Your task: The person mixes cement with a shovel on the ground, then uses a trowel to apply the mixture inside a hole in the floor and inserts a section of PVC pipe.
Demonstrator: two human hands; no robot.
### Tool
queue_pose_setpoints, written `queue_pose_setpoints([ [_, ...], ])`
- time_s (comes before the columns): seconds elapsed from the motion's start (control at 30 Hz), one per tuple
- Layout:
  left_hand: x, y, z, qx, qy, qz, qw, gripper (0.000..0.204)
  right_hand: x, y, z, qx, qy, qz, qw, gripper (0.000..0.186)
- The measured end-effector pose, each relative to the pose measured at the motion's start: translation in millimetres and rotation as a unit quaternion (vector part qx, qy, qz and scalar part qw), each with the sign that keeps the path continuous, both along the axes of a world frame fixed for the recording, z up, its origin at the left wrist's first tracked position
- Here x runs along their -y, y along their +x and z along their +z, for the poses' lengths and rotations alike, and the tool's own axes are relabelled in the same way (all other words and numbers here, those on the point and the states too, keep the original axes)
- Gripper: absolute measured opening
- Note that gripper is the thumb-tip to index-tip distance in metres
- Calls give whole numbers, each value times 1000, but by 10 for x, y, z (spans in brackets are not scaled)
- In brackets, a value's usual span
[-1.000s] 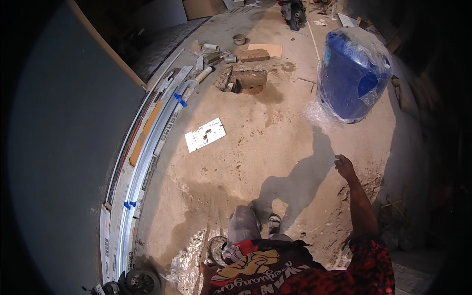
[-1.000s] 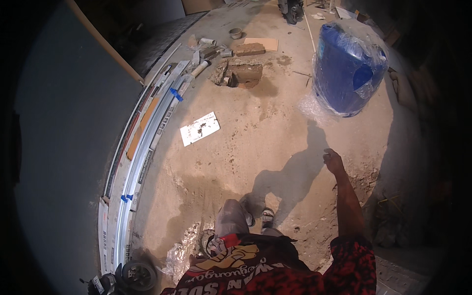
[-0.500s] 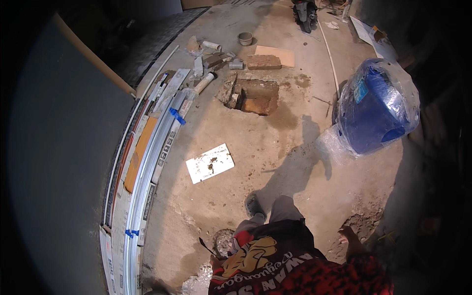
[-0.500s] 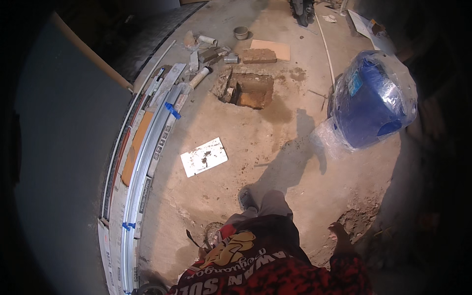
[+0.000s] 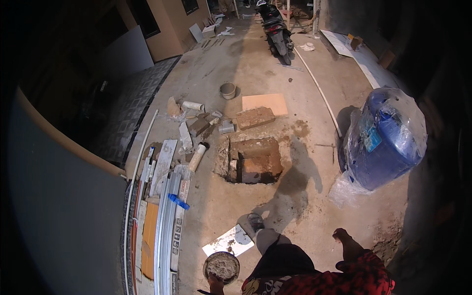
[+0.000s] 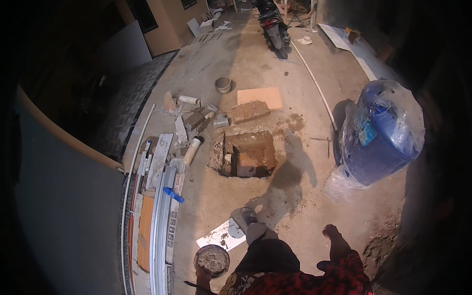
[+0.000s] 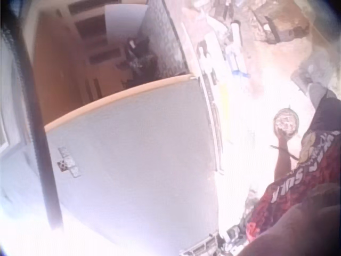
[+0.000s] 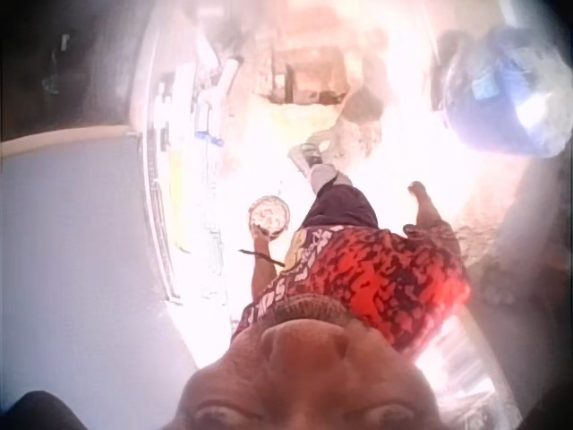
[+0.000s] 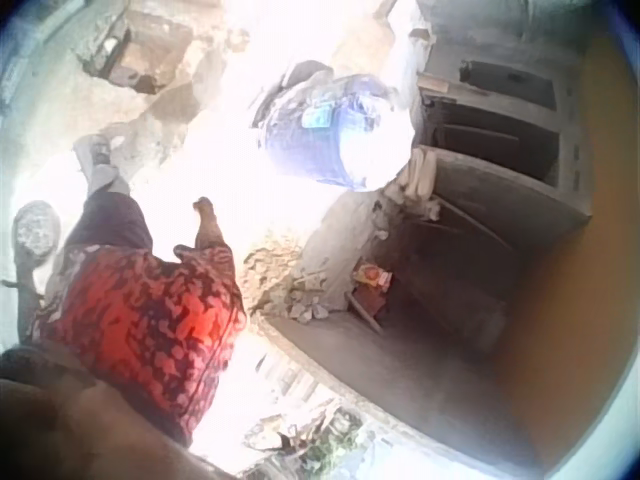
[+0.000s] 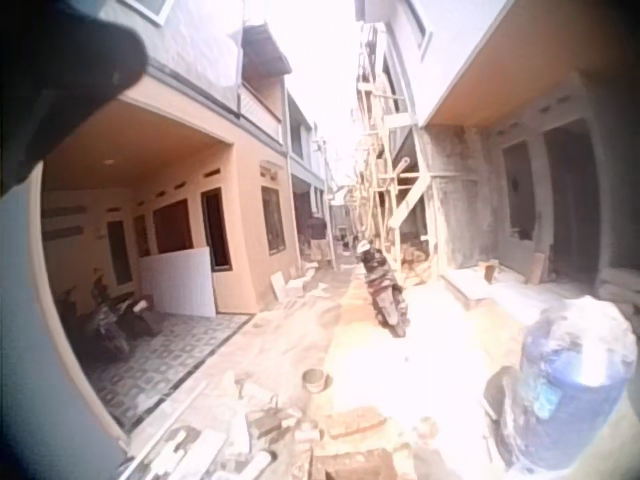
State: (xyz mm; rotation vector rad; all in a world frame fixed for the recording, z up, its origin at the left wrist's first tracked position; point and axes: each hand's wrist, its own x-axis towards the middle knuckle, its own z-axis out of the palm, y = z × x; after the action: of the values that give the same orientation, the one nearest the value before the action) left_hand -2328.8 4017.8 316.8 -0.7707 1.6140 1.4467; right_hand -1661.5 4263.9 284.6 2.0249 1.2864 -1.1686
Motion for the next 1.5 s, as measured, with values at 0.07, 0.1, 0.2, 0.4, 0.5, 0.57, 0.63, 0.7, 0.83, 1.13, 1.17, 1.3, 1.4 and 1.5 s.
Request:
queue_pose_setpoints([
  [0.07, -333, -489, 159, -56, -1, -67, 996, 33, -714, -1299, 246, -87, 81, 1, 993, 31],
  [0.1, -598, -492, 158, -61, 6, -99, 993, 35, -1077, -1794, 399, -103, 82, 82, 988, 37],
  [0.2, -1587, -930, 158, -64, 28, -169, 983, 43, -1881, -3566, 613, -324, 102, 109, 934, 40],
  [0.4, -3671, -1307, 433, -81, 165, -302, 935, 36, -2324, -6225, 727, -388, -47, 58, 919, 54],
  [0.5, -4331, -1602, 256, -32, 185, -295, 937, 44, -2428, -7022, 457, -532, -23, -103, 840, 48],
  [0.57, -4597, -1756, 71, 4, 195, -327, 925, 47, -2494, -7446, 339, -541, 4, -211, 814, 43],
  [0.63, -4760, -2061, -4, 44, 216, -378, 899, 49, -2661, -7714, 361, -465, 24, -281, 839, 40],
  [0.7, -5373, -1759, 320, 92, 260, -406, 871, 48, -2757, -7438, -21, -457, 160, -315, 816, 37],
  [0.83, -5464, -2046, 243, 232, 242, -428, 839, 46, -3010, -7712, 104, -385, 286, -232, 846, 34],
  [1.13, -5293, -6026, -644, 19, -5, -646, 763, 38, -3029, -7953, -1488, -228, 194, -407, 863, 27],
  [1.17, -4998, -6787, -752, -134, -73, -658, 737, 30, -3067, -8061, -1609, -222, 147, -390, 881, 24],
  [1.3, -4722, -8174, -715, -155, -286, -552, 767, 17, -3017, -7674, -2242, -82, 150, -260, 950, 35],
  [1.4, -4624, -8410, -399, -101, -383, -546, 738, 20, -3235, -7781, -2369, -93, 6, -199, 976, 39],
  [1.5, -5192, -7871, -710, -53, -350, -639, 683, 32, -3087, -7686, -2624, -49, -50, -163, 984, 45],
])
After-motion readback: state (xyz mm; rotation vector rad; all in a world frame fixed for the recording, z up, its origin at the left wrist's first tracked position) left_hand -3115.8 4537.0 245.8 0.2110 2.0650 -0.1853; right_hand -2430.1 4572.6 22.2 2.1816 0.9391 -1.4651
